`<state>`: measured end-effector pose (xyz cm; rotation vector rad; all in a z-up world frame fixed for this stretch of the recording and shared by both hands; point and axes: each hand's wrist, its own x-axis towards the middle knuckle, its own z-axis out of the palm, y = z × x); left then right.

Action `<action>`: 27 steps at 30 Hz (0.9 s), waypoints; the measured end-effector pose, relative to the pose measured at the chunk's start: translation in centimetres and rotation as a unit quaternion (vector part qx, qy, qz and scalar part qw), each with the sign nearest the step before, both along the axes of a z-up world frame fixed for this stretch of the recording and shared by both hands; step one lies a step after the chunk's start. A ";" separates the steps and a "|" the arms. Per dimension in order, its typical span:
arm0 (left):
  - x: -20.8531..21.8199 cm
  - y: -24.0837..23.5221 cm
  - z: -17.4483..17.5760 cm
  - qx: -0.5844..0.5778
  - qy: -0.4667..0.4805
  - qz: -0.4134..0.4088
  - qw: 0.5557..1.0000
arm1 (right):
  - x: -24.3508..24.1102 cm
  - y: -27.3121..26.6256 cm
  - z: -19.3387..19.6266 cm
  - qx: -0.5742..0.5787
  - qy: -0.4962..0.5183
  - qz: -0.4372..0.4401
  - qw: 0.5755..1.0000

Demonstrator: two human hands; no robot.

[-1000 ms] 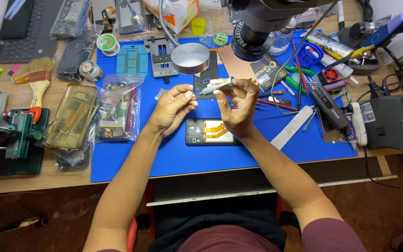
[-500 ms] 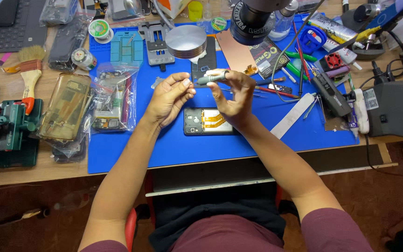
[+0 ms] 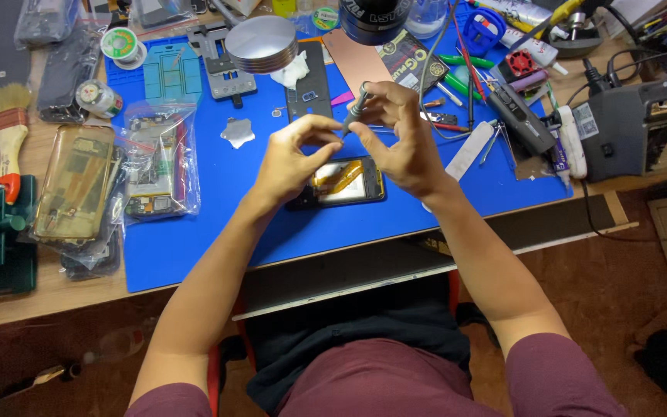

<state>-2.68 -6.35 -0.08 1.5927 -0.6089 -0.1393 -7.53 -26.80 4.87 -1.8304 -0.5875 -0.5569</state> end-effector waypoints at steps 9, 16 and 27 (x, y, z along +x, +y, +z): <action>-2.6 -3.2 6.5 0.207 -0.045 -0.080 0.974 | -2.3 -3.9 0.8 -0.132 0.005 -0.053 0.990; -1.2 -4.1 1.0 0.215 -0.063 -0.070 0.972 | -2.6 -4.0 -0.3 -0.122 0.031 -0.047 0.991; 2.2 0.0 1.0 0.148 -0.160 0.094 0.971 | -1.6 -4.6 -3.1 -0.145 -0.017 -0.079 0.986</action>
